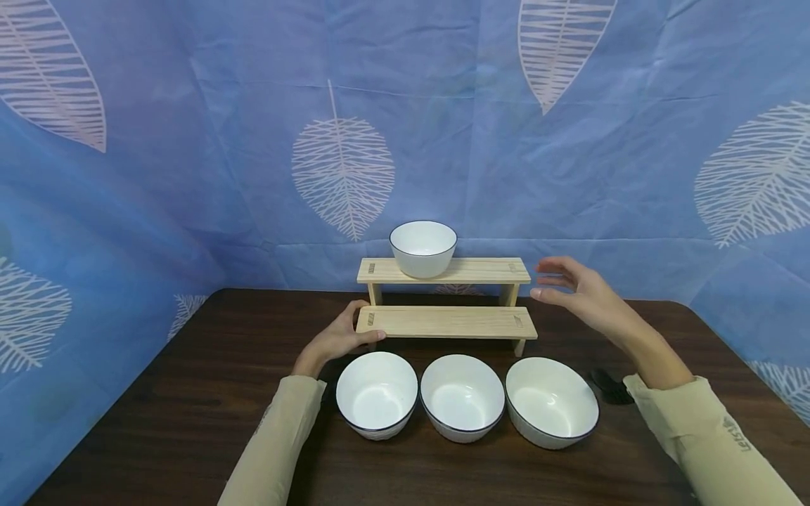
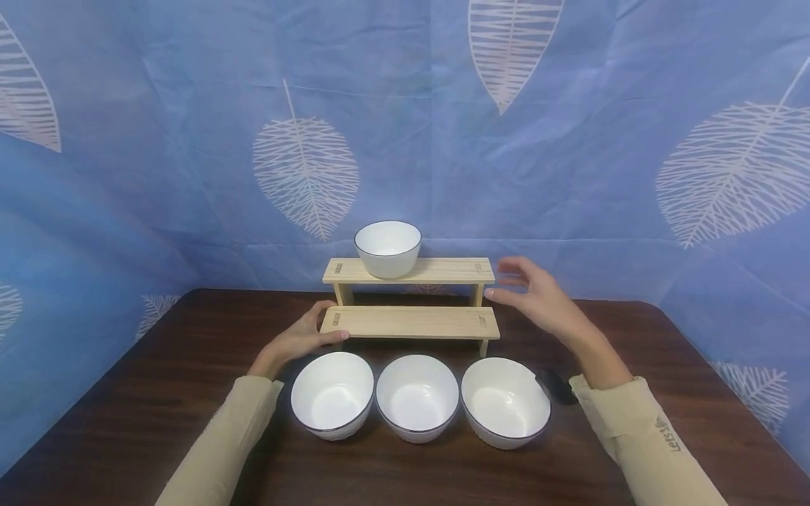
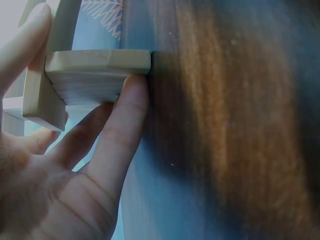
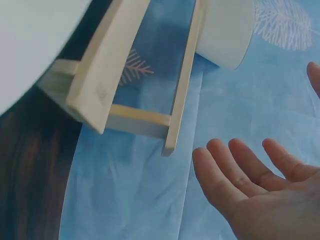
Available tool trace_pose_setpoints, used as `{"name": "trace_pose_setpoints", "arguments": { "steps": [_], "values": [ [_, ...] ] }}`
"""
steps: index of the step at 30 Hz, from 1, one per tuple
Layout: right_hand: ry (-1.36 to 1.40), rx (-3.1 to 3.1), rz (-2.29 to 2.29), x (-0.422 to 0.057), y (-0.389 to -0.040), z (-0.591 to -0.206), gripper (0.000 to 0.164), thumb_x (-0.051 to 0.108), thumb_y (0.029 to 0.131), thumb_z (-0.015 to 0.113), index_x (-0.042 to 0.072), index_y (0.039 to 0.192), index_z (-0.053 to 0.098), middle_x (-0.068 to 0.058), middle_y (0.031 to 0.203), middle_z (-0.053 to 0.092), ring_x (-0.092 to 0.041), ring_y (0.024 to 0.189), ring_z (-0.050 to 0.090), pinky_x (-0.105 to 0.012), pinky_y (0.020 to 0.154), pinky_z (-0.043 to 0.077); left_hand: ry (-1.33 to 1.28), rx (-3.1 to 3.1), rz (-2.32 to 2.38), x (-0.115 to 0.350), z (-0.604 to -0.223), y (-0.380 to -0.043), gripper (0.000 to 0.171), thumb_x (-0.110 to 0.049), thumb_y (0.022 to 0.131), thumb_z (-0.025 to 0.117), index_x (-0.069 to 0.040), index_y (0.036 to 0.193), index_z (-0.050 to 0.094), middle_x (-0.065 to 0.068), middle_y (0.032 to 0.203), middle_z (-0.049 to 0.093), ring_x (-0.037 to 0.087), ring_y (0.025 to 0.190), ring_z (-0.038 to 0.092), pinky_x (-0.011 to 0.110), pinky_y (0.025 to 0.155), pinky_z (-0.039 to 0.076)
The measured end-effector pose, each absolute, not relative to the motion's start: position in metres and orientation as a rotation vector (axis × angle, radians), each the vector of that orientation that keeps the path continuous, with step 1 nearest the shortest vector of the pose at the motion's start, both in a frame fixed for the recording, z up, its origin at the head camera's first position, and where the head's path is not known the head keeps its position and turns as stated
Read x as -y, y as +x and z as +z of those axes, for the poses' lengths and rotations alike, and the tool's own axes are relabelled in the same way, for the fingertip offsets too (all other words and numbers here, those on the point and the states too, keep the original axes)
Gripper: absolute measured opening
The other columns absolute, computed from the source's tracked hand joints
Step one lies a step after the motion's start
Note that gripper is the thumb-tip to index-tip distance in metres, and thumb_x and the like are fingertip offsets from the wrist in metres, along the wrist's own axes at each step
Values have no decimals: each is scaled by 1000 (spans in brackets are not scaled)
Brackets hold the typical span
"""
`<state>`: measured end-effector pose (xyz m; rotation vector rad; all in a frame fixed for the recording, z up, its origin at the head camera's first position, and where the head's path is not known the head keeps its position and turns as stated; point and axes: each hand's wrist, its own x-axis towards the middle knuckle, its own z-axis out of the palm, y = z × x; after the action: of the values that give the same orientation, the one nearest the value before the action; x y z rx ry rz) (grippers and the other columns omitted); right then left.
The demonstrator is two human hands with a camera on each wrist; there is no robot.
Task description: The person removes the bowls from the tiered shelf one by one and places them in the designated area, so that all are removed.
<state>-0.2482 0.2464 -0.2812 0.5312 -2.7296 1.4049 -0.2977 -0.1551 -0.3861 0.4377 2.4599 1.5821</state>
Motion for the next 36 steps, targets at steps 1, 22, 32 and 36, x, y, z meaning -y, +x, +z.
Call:
{"name": "trace_pose_setpoints", "arguments": {
  "steps": [1,22,32,36],
  "values": [
    [531,2725,1417,-244,-250,-280,70,23,102,65,-6,153,26,-29,153,33,-48,139,36,-62,106,35,436,-2459,1585,155,-386,-298,69,-9,93,73,5,145,29,14,92,64,19,77,61,33,72,49],
    [481,2687,1568,-204,-290,-275,77,21,101,64,-9,156,19,-30,157,28,-44,142,35,-60,112,27,435,-2452,1582,157,-386,-299,70,-9,94,72,5,145,28,15,95,63,20,79,61,34,74,50],
    [409,2603,1723,-183,-308,-282,85,17,99,67,-7,158,11,-31,158,25,-43,144,32,-54,112,32,443,-2447,1591,157,-387,-300,70,-9,94,72,5,145,27,15,95,63,19,78,61,34,72,51],
    [388,2566,1786,-176,-315,-287,88,16,98,68,-6,159,8,-30,160,22,-44,146,28,-54,114,29,439,-2461,1578,156,-387,-299,70,-9,93,73,5,145,28,15,96,64,20,80,62,34,74,51]
  ]
}}
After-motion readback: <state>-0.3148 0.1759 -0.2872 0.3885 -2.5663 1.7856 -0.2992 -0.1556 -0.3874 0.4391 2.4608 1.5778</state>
